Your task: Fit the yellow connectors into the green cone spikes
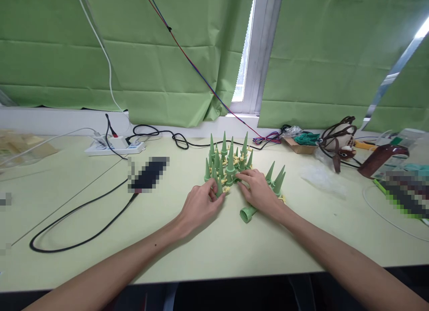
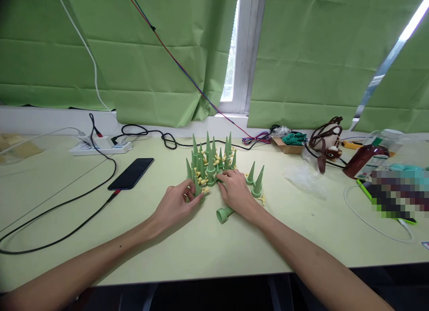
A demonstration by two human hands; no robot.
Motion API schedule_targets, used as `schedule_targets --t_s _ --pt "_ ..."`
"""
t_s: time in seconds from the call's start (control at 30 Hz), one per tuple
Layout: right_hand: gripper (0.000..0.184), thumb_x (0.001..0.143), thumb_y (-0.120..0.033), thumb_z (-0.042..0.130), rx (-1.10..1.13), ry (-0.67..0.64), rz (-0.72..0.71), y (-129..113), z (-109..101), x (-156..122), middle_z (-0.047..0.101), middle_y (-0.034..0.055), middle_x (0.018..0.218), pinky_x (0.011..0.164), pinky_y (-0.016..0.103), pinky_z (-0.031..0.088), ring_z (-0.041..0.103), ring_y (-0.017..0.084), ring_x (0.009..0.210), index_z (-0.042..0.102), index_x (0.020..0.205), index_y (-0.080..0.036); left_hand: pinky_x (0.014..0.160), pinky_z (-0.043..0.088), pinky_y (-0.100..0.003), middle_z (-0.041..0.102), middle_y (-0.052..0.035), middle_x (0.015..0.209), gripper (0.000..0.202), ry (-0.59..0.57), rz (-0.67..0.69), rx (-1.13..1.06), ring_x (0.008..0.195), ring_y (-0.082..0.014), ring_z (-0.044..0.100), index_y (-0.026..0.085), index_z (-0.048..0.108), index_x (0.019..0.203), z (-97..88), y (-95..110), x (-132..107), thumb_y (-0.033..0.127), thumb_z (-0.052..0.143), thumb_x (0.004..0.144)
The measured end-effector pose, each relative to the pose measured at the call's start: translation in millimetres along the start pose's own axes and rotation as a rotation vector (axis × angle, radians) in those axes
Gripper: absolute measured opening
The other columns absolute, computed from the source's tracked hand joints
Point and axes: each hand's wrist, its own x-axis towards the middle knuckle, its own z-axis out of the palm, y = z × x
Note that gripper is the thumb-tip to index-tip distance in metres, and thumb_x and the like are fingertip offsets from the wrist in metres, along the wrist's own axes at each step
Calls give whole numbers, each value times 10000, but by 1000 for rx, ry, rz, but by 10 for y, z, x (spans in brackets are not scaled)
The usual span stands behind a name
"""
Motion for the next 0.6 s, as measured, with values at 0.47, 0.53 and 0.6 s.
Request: schedule_targets --t_s 0.47,0.53,0.6 --pt "311 951 -187 550 -29 -28 28 -33 -17 -21 644 120 1147 983 426 412 546 261 1111 655 1243 -177 536 333 -261 607 27 640 265 -54 48 -76 545 -127 514 191 544 687 3 44 -18 359 570 891" --pt "301 947 -180 548 -30 -4 35 -41 -35 -19 648 123 1140 979 427 426 551 265 1109 651 1229 -166 540 347 -263 649 17 686 254 -61 44 -83 558 -131 535 192 588 711 3 53 -24 362 563 899" --pt "291 945 -162 533 -24 35 36 -45 -62 -12 655 124 1121 964 418 447 558 267 1103 652 1210 -155 556 376 -263 687 6 745 244 -72 47 -99 592 -138 564 194 633 742 5 55 -27 363 560 902"
